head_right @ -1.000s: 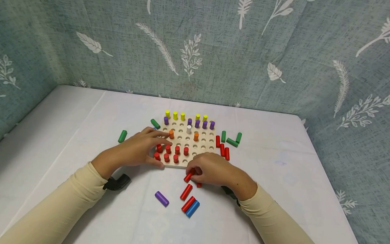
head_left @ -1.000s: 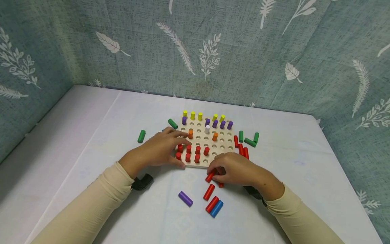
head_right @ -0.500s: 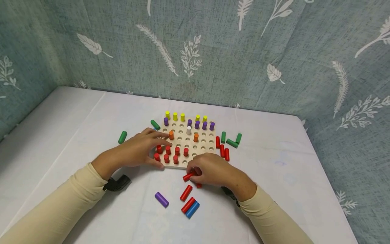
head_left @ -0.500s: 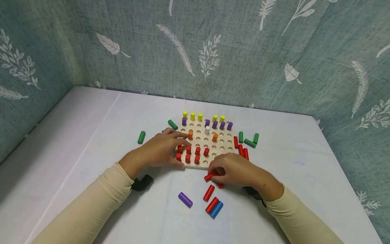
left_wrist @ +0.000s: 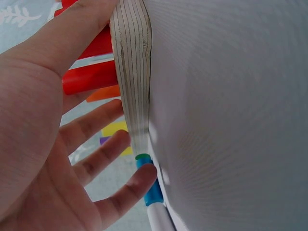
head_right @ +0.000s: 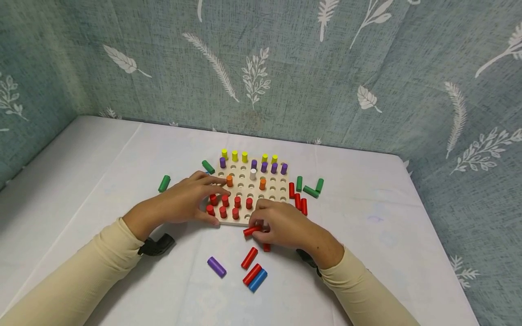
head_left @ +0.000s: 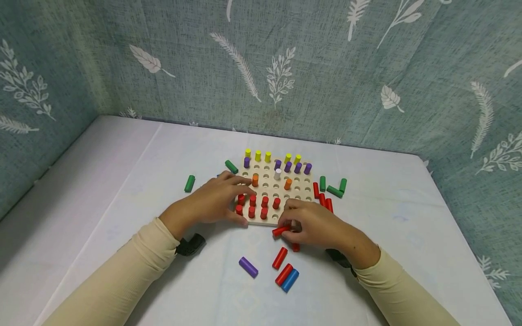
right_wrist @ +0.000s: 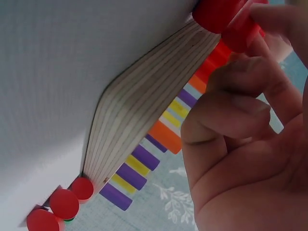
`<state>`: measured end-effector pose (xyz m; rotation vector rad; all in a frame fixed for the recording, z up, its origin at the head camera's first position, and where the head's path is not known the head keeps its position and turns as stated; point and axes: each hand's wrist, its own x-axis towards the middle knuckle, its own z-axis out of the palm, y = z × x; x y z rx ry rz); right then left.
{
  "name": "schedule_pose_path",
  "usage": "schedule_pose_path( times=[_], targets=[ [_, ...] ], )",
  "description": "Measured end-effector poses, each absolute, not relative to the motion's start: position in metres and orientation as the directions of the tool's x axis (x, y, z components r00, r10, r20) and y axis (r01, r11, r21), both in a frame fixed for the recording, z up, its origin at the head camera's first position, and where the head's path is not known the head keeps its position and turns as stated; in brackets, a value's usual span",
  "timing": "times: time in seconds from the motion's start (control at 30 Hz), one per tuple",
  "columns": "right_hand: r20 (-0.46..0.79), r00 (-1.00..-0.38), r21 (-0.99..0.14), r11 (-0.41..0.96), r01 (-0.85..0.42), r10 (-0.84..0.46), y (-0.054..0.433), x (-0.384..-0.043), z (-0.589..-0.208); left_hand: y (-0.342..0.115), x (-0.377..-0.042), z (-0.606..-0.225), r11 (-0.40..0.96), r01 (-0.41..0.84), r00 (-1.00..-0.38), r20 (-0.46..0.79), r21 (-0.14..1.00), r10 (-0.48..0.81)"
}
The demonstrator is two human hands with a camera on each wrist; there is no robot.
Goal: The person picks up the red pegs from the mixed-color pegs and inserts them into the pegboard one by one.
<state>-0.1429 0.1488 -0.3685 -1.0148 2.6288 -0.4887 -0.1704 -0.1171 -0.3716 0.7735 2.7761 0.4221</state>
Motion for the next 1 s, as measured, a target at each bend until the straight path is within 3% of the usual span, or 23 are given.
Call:
schedule_pose_path(
  times=[0.8, 1.0],
  targets=[
    [-0.068, -0.734, -0.404, 0.691, -0.600, -0.676, 0.1499, -0.1468, -0.3699, -0.1182, -0.1699, -0.3723, 0.816, 0.477, -0.832, -0.132, 0.325, 0.539],
    [-0.075, -0.742, -0.359, 0.712, -0.604, -0.666, 0.1499, -0.1471, -0.3708, -0.1184, -0.1703, -0.3737, 0.812, 0.486, -0.829, -0.123, 0.323, 0.545]
  ],
)
